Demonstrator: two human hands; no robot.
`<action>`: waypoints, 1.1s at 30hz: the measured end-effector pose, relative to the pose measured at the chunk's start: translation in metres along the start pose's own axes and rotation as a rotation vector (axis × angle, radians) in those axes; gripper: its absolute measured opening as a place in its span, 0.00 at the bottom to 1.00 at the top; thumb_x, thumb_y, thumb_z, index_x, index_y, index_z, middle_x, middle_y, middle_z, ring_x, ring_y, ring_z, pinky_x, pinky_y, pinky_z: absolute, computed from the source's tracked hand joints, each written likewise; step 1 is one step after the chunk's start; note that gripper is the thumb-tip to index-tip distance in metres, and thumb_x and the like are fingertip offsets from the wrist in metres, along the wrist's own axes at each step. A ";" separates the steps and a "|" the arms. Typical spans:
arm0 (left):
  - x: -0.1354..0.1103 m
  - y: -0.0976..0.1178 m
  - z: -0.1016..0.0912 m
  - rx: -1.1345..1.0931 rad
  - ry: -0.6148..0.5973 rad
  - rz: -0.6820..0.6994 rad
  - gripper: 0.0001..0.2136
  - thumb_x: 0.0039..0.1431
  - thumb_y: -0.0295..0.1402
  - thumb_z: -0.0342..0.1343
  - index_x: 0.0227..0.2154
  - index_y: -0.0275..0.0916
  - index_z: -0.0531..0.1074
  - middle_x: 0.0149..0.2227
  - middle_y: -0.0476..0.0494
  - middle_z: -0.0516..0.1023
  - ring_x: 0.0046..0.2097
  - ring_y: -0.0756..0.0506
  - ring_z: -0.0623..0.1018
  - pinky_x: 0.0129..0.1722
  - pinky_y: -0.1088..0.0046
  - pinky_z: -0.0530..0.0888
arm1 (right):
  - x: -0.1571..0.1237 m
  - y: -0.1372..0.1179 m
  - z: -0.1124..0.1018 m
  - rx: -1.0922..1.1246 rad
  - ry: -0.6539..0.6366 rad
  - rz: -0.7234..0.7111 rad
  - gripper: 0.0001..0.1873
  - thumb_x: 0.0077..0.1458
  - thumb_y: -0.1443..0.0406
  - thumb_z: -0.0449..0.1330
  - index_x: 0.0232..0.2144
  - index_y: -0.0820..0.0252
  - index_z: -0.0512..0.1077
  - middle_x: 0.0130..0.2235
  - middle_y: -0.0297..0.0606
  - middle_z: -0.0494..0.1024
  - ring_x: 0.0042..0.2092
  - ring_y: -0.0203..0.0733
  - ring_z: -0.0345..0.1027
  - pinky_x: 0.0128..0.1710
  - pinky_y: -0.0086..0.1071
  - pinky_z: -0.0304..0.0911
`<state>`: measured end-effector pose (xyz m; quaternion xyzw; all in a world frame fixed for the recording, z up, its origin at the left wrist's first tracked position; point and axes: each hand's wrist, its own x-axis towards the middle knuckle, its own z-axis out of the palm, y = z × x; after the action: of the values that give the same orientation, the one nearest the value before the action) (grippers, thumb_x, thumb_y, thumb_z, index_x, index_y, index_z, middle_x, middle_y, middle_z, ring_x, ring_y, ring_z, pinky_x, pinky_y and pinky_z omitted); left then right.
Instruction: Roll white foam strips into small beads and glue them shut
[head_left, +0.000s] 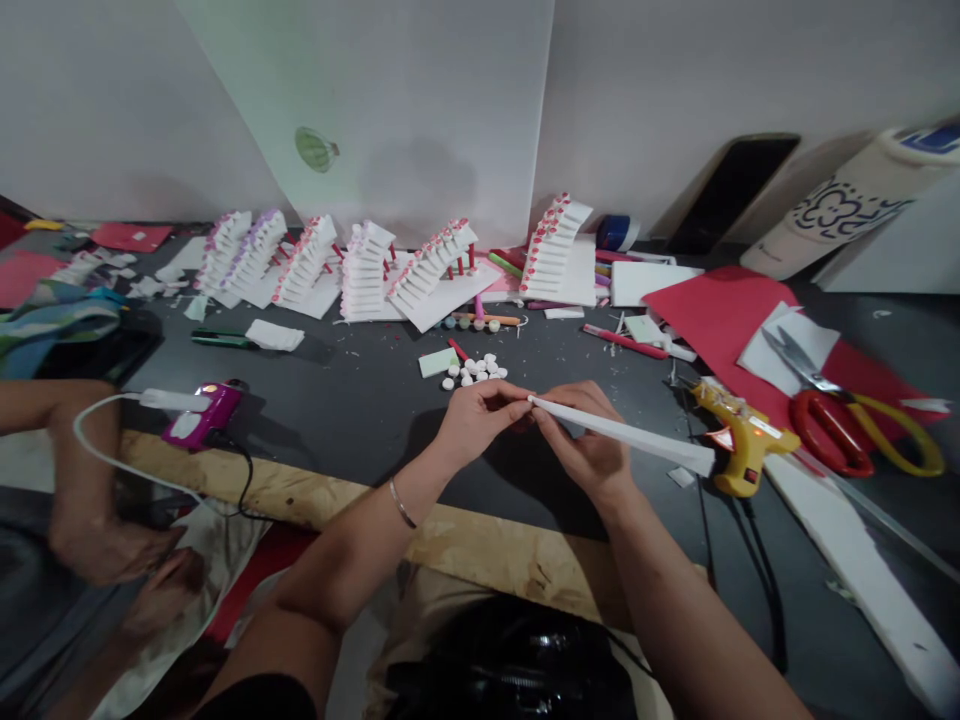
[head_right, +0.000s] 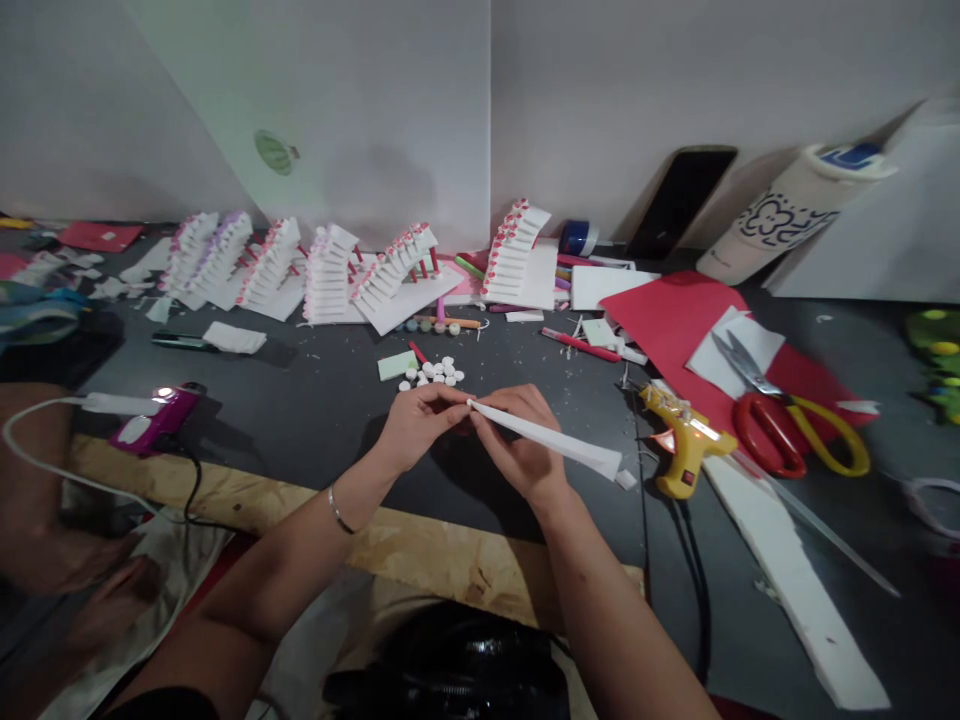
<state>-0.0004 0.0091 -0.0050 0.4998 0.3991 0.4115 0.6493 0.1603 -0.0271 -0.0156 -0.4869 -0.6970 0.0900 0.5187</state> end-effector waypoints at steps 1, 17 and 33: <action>0.000 0.000 0.000 0.002 0.001 0.003 0.14 0.45 0.41 0.69 0.29 0.36 0.78 0.25 0.48 0.79 0.26 0.51 0.77 0.31 0.72 0.77 | 0.000 0.000 0.000 0.003 0.012 0.000 0.01 0.57 0.64 0.62 0.34 0.54 0.74 0.32 0.37 0.78 0.35 0.42 0.71 0.37 0.38 0.67; -0.001 -0.005 0.002 0.128 0.118 0.082 0.09 0.49 0.37 0.64 0.29 0.36 0.77 0.28 0.47 0.78 0.26 0.52 0.74 0.28 0.75 0.75 | 0.001 -0.008 0.006 -0.055 0.082 -0.047 0.04 0.58 0.65 0.62 0.30 0.52 0.74 0.29 0.36 0.79 0.31 0.40 0.72 0.32 0.36 0.67; -0.007 -0.006 0.006 0.141 0.106 0.124 0.09 0.52 0.37 0.62 0.31 0.36 0.76 0.30 0.47 0.77 0.28 0.52 0.73 0.26 0.76 0.75 | -0.001 -0.003 0.008 -0.042 0.083 -0.030 0.03 0.57 0.67 0.62 0.31 0.54 0.75 0.29 0.36 0.79 0.33 0.41 0.72 0.34 0.35 0.67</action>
<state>0.0038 -0.0008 -0.0087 0.5456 0.4289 0.4477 0.5638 0.1524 -0.0266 -0.0175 -0.4904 -0.6837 0.0473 0.5384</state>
